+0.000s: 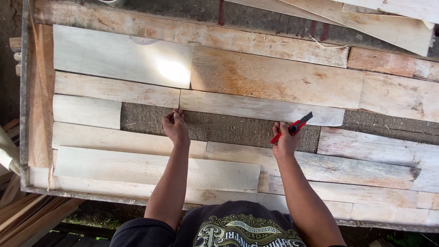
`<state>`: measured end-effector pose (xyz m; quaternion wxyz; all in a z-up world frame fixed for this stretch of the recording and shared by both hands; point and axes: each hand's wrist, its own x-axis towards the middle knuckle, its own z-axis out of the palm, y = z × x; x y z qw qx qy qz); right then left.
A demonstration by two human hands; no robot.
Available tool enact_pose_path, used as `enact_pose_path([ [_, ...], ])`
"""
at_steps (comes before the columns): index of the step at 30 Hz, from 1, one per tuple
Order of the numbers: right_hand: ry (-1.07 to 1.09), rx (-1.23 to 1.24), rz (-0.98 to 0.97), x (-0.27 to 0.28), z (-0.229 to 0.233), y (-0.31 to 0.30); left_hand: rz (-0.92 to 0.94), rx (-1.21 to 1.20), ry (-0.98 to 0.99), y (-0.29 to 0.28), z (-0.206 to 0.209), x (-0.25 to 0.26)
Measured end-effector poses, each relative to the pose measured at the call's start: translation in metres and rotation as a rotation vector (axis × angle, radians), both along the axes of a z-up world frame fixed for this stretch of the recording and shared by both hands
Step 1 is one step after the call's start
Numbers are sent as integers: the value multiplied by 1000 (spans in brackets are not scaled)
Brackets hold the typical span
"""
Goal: The person uses a red utility knife to cut and trim several wooden planks on a workbench. They repeatedly position planks, score them, and break off sections, then set the cut pieces aside on the bench.
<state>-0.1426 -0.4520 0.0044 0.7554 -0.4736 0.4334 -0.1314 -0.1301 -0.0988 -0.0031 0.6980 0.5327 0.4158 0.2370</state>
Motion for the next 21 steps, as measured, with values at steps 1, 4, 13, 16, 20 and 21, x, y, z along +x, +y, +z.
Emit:
enact_pose_path([
  [1,-2,-2,-9,1,-4,1,-9,-2,-2,1,1,0],
  [4,-14,-12,-22,3,-10,2,-16,-10,1,-1,0,1],
  [13,-7,-4,-13,4,-11,3,33,-33,-46,-3,1,0],
  [16,-11,5,-8,2,-6,4,33,-31,-47,-3,1,0],
  [20,-6,-7,10,1,17,8,34,-45,-45,-3,0,0],
  [21,1,-19,12,1,26,11,34,-49,-45,-3,2,0],
])
